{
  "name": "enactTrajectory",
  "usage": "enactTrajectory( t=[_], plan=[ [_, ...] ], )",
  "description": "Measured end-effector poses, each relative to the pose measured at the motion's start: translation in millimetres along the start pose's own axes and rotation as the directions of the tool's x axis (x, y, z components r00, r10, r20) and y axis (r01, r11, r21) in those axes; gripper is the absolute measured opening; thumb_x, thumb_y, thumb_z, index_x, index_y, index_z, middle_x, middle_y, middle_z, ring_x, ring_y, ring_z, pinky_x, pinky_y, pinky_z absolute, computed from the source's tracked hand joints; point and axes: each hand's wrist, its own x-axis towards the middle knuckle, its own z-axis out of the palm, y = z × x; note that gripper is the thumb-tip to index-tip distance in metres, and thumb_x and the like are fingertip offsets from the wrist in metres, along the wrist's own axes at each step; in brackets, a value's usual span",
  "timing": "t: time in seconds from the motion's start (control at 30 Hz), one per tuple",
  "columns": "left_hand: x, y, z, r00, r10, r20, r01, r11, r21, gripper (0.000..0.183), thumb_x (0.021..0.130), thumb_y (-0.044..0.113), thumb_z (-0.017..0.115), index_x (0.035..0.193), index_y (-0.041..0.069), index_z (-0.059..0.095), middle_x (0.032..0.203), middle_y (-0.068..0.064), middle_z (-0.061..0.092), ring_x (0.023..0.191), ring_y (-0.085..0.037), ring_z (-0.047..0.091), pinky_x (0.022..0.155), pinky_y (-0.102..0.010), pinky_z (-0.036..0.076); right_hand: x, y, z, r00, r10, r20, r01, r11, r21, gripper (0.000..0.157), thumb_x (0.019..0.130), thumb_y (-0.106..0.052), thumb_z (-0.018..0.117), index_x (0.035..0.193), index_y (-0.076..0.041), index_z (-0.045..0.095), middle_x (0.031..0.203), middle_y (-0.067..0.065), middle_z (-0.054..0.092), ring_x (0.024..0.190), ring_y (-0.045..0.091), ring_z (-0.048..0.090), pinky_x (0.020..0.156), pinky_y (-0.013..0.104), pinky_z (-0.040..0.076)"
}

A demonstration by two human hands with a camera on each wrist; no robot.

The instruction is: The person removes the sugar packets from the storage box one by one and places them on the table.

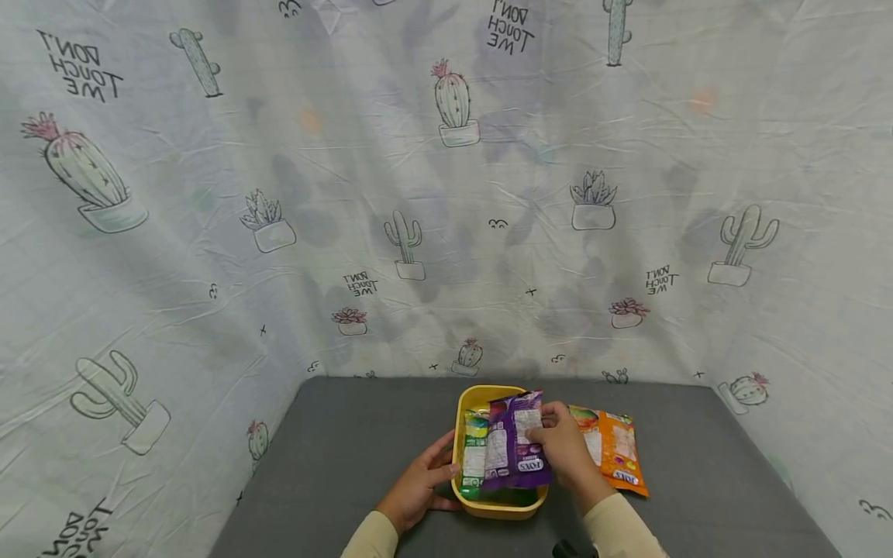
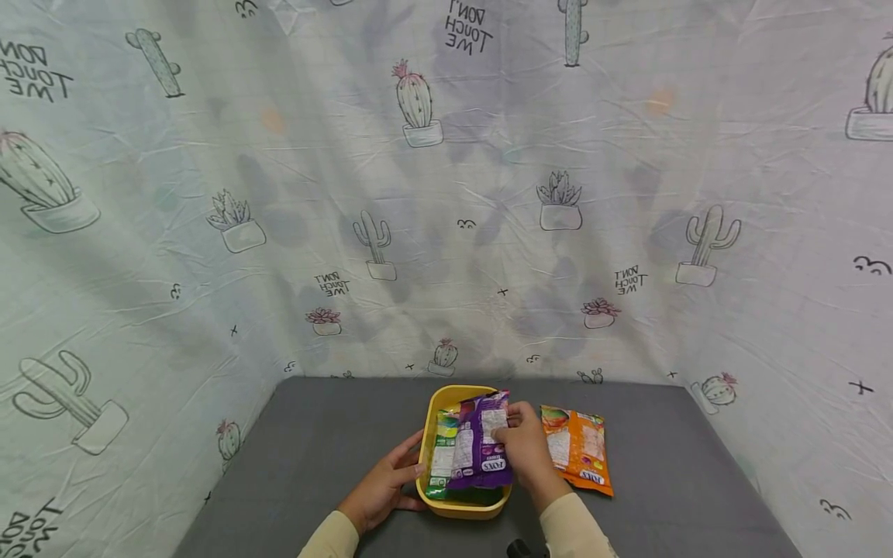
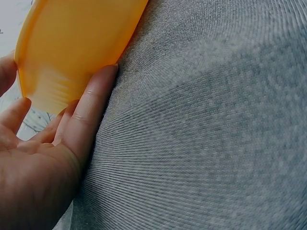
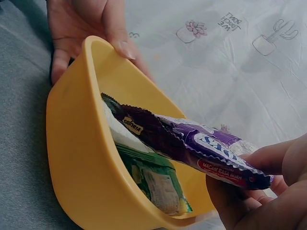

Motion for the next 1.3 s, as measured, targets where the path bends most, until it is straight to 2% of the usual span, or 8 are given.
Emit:
enactTrajectory(
  t=[0.7,1.13,1.3],
  plan=[
    [-2.0,1.2,0.8,1.000,-0.014,-0.014,0.014,1.000,-0.005,0.078,0.108,0.018,0.071,0.174,0.014,0.029,0.162,-0.024,0.046,0.129,-0.039,0.061,0.083,-0.066,0.060,1,-2,-16.3,0.999,0.022,-0.040,-0.020,0.999,0.045,0.033,0.104,0.000,0.068,0.132,0.001,0.051,0.117,0.026,0.066,0.086,0.030,0.074,0.069,0.047,0.065],
    [-0.3,-0.8,-1.0,1.000,-0.005,-0.005,0.005,1.000,-0.008,0.079,0.108,0.019,0.071,0.175,0.013,0.027,0.163,-0.026,0.044,0.130,-0.039,0.060,0.083,-0.067,0.060,2,-4,-29.8,0.998,0.023,-0.057,-0.016,0.993,0.120,0.038,0.102,0.004,0.067,0.133,0.003,0.045,0.112,0.024,0.067,0.081,0.026,0.073,0.065,0.042,0.064],
    [-0.1,-2.5,-1.7,1.000,0.000,-0.007,0.000,1.000,-0.011,0.080,0.109,0.018,0.070,0.175,0.013,0.026,0.163,-0.027,0.044,0.132,-0.040,0.058,0.084,-0.068,0.059,2,-4,-35.8,0.998,0.031,-0.049,-0.022,0.984,0.174,0.041,0.103,0.005,0.065,0.136,0.002,0.041,0.116,0.024,0.065,0.083,0.028,0.074,0.065,0.045,0.065]
  ],
)
